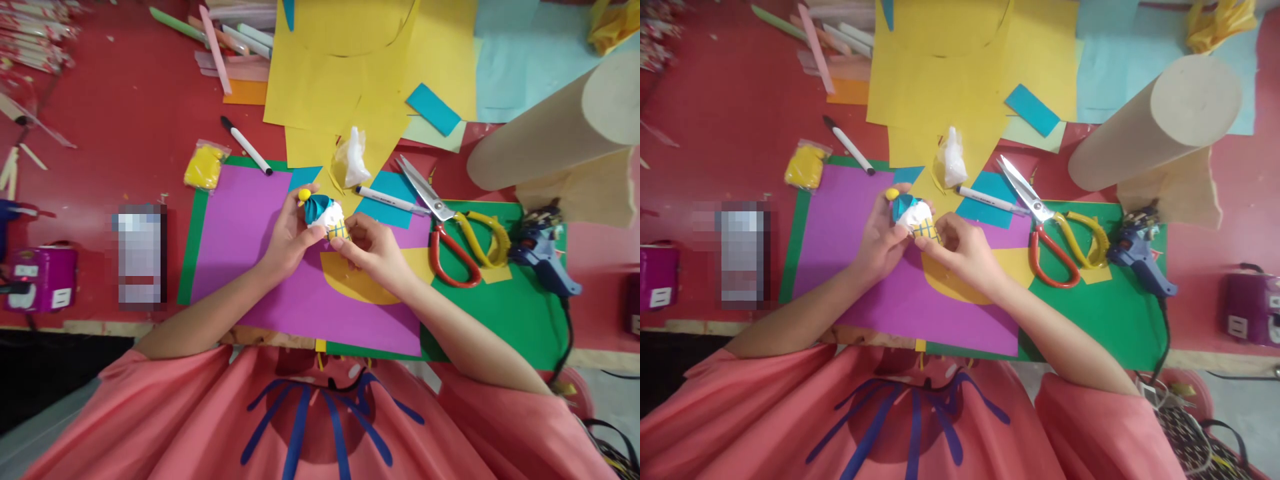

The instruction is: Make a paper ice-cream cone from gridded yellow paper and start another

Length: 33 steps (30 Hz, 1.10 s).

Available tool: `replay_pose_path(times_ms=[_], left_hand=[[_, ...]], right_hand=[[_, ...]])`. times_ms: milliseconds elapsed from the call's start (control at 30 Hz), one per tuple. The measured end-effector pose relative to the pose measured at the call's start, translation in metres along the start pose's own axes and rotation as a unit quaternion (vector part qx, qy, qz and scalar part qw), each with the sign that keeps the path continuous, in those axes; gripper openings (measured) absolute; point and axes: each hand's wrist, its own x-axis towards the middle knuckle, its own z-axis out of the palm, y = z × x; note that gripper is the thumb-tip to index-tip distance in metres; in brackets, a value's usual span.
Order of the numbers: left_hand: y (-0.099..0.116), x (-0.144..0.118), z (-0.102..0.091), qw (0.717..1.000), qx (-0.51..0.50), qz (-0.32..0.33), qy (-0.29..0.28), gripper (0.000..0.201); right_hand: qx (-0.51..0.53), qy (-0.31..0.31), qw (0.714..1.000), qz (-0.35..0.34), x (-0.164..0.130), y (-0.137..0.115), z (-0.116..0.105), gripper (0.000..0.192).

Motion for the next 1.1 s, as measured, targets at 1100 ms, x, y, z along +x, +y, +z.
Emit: replay_pose_path(times_ms=[1100], left_hand=[[0.008, -0.0007, 0.0049, 1.0, -0.008, -0.004, 0.027, 0.054]], right_hand=[[-0.087, -0.024, 0.995, -0.034, 0.0027, 0.0015, 0.0013, 0.03]])
